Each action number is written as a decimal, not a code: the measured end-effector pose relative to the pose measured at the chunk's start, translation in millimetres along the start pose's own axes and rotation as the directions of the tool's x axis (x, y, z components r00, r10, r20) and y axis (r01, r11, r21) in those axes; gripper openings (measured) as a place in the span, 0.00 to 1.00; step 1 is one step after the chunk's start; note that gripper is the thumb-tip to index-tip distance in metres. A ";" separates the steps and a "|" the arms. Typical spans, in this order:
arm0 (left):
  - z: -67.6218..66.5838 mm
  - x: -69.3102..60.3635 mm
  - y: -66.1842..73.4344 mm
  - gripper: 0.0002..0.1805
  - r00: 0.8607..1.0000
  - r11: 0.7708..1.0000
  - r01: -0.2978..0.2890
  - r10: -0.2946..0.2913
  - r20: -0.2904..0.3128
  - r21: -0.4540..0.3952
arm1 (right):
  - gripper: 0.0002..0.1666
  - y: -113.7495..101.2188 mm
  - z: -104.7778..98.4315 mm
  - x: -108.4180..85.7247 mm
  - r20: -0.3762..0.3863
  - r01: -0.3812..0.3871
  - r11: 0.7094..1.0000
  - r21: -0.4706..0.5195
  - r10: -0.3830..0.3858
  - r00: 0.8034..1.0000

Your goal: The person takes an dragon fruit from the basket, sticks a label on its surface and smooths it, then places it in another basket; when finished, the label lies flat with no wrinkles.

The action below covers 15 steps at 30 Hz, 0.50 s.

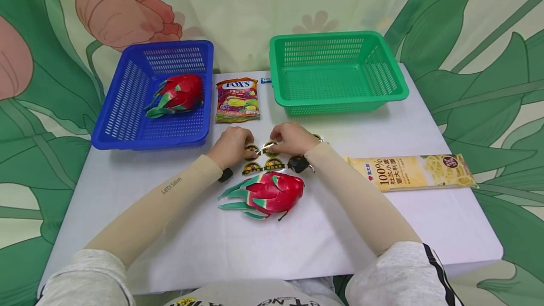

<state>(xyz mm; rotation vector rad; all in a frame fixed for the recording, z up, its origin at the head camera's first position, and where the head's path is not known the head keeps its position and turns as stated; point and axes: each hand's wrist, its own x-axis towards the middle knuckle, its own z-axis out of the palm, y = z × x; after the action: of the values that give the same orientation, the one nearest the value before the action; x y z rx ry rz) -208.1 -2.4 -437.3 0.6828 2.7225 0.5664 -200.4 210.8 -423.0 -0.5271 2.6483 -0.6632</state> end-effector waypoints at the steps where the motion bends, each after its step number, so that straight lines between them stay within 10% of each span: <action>1: 0.4 0.3 -0.6 0.20 1.000 1.000 0.005 -0.005 0.008 -0.014 | 0.22 0.5 0.3 0.1 0.001 0.000 1.000 0.002 0.000 1.000; 15: 0.8 -5.5 -1.6 0.26 0.998 0.985 -0.060 0.064 -0.018 0.163 | 0.23 -1.1 -0.7 -0.4 -0.001 -0.012 1.000 0.014 0.012 1.000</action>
<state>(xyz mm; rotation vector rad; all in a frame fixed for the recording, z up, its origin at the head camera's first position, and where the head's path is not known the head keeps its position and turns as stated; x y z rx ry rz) -203.8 -6.3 -437.8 0.8084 2.7996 0.3699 -200.1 210.3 -421.8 -0.5071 2.6437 -0.6783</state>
